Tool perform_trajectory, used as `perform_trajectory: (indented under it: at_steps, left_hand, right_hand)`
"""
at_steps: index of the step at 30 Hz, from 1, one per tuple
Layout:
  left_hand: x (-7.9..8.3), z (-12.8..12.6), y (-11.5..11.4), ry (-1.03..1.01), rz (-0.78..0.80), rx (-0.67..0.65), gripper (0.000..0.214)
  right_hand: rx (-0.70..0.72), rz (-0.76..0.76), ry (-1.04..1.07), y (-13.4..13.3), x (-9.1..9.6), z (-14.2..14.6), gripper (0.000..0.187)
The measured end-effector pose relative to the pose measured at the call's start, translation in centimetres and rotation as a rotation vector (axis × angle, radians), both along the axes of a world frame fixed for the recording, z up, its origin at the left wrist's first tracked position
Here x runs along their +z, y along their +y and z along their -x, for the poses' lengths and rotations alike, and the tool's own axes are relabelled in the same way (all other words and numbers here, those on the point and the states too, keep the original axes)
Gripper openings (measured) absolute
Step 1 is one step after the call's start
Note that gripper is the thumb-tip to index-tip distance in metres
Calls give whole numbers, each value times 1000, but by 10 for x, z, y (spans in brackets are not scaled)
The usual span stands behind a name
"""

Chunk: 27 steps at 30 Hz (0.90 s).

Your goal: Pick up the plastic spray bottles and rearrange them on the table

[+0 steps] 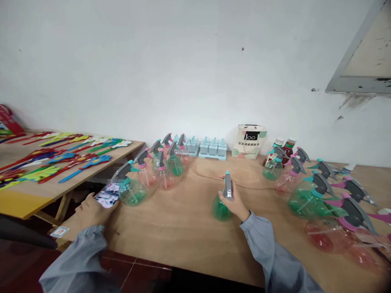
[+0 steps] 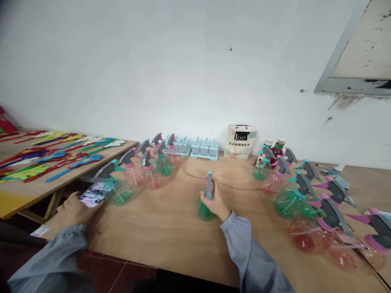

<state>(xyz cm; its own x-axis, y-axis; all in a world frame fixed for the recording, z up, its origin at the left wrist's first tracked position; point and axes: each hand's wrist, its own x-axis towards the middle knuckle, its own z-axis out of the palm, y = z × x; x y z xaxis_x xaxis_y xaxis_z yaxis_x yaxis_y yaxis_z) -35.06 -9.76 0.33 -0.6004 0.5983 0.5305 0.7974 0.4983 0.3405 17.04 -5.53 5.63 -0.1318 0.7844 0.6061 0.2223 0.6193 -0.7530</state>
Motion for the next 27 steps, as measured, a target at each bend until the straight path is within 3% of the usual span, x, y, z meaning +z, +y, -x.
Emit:
perform_trajectory:
  at_steps: [5,10,13,16,20,23,27]
  left_hand:
    - [-4,-11,-4,1,-235,31,111]
    - [-6,-8,-3,-13,-259,-16,115]
    - [-4,-13,-3,-36,-277,-12,115]
    - [0,-19,-4,-43,-278,-31,115]
    - [6,-26,-5,-42,-250,-74,114]
    - [10,-30,-6,-34,-159,-66,113]
    - [13,-29,-6,-64,-52,-40,95]
  right_hand:
    - [3,5,26,-1,1,0,52]
    - [29,50,76,-2,10,-8,52]
    - [19,107,165,3,16,-16,41]
    - [-28,195,293,9,18,-25,25]
    - [-98,279,446,15,18,-35,25]
    - [-62,299,460,15,21,-39,27]
    - [-15,285,407,12,25,-39,28]
